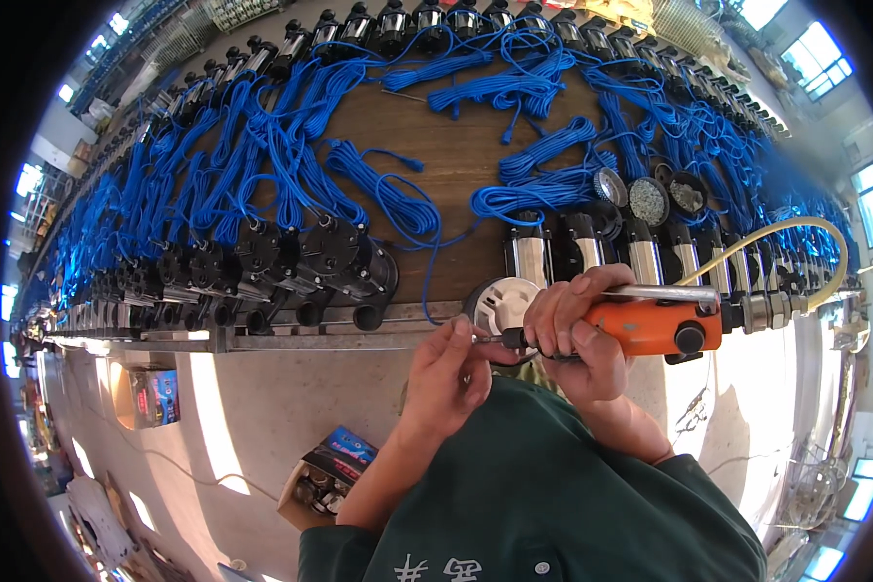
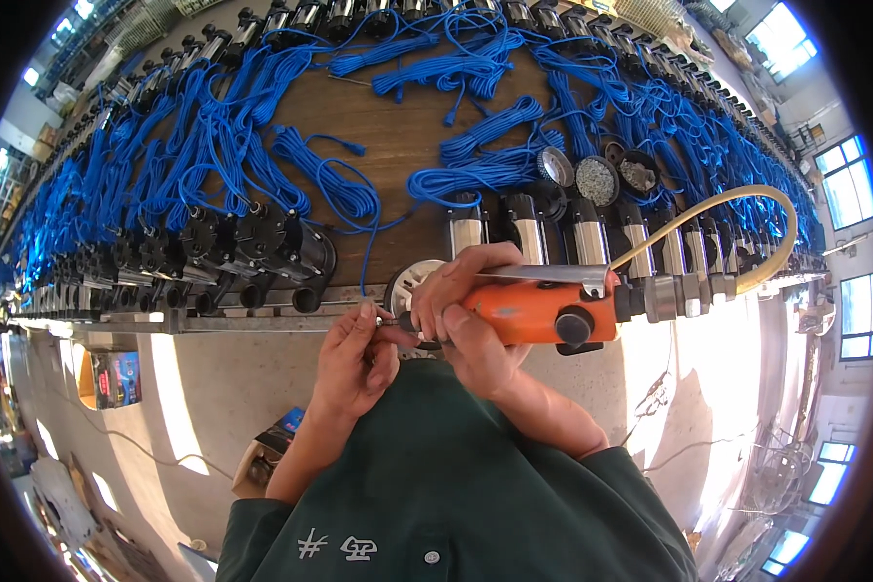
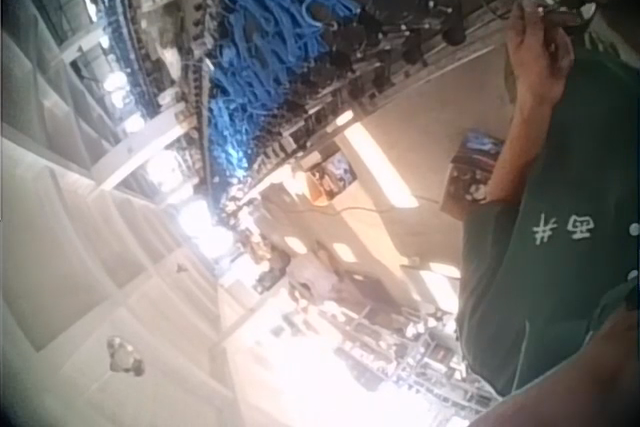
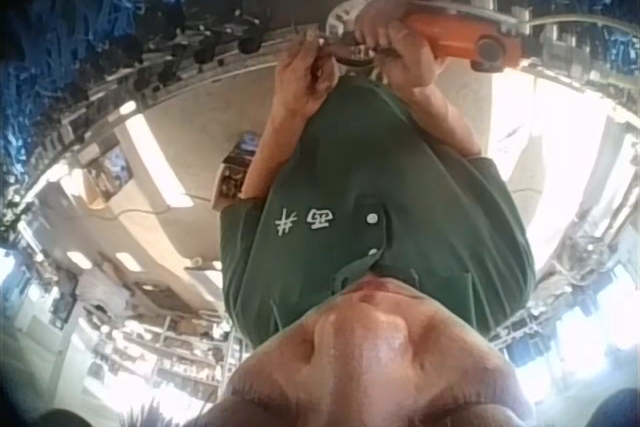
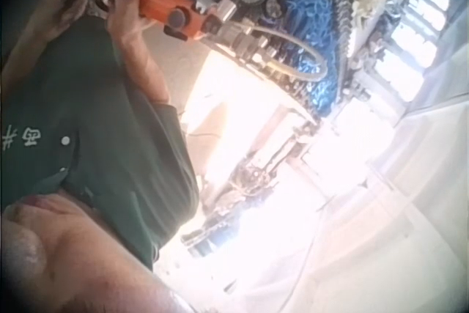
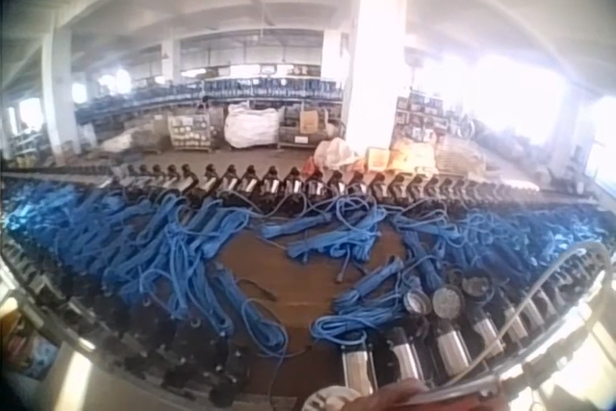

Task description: The person assembles pump motors by placing internal components into the metal housings and using a pneumatic screwdriver to fasten screws from a bowl on the workbench.

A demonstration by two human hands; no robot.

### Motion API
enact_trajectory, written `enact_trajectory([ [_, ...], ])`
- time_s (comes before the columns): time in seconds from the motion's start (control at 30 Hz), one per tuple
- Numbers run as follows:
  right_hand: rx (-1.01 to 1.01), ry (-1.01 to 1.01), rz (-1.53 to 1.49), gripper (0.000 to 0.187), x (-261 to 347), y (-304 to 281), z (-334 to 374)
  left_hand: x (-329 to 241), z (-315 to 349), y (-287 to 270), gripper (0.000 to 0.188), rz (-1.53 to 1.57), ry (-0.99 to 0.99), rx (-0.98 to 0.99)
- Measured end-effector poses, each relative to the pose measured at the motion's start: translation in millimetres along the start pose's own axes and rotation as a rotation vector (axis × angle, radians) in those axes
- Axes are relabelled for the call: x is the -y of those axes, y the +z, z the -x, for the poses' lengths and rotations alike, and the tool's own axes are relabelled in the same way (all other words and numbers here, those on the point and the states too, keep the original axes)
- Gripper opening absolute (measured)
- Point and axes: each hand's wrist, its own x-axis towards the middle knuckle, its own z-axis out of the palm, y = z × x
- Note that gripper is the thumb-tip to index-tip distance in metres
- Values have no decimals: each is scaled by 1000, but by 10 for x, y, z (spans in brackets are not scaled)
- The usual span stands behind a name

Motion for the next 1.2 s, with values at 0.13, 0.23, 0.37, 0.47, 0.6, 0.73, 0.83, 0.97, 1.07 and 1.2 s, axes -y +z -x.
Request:
enact_trajectory([
  [0.13, 20, -19, -3, 26, -20, -50, -1, 5, -85, -25, 29, -22, -22, 27],
  [0.23, -42, -31, -6, 26, -39, -57, 45, 29, -119, 1, 27, 5, -9, -6],
  [0.37, -24, -44, -13, 27, -49, -92, 54, 58, -128, 53, 26, 19, -13, -20],
  [0.47, 53, -58, 6, 27, -67, -132, 31, 34, -153, 63, 27, -111, -7, -52],
  [0.6, 9, -35, 90, 27, -230, -241, -50, -67, -354, -34, 30, -686, 236, -86],
  [0.73, -18, 70, 129, 31, -411, -365, -117, -159, -466, -76, 28, -896, 257, -60],
  [0.83, -30, 75, 109, 30, -466, -358, -135, -118, -506, -221, 19, -519, 197, -172],
  [0.97, -15, 118, 165, 27, -476, -296, -166, -17, -518, -554, 21, 58, 254, -277],
  [1.07, 51, 180, 211, 27, -488, -263, -178, 39, -472, -736, 27, 139, 261, -265],
  [1.2, 115, 233, 255, 26, -466, -256, -194, 43, -448, -729, 19, 197, 291, -227],
])
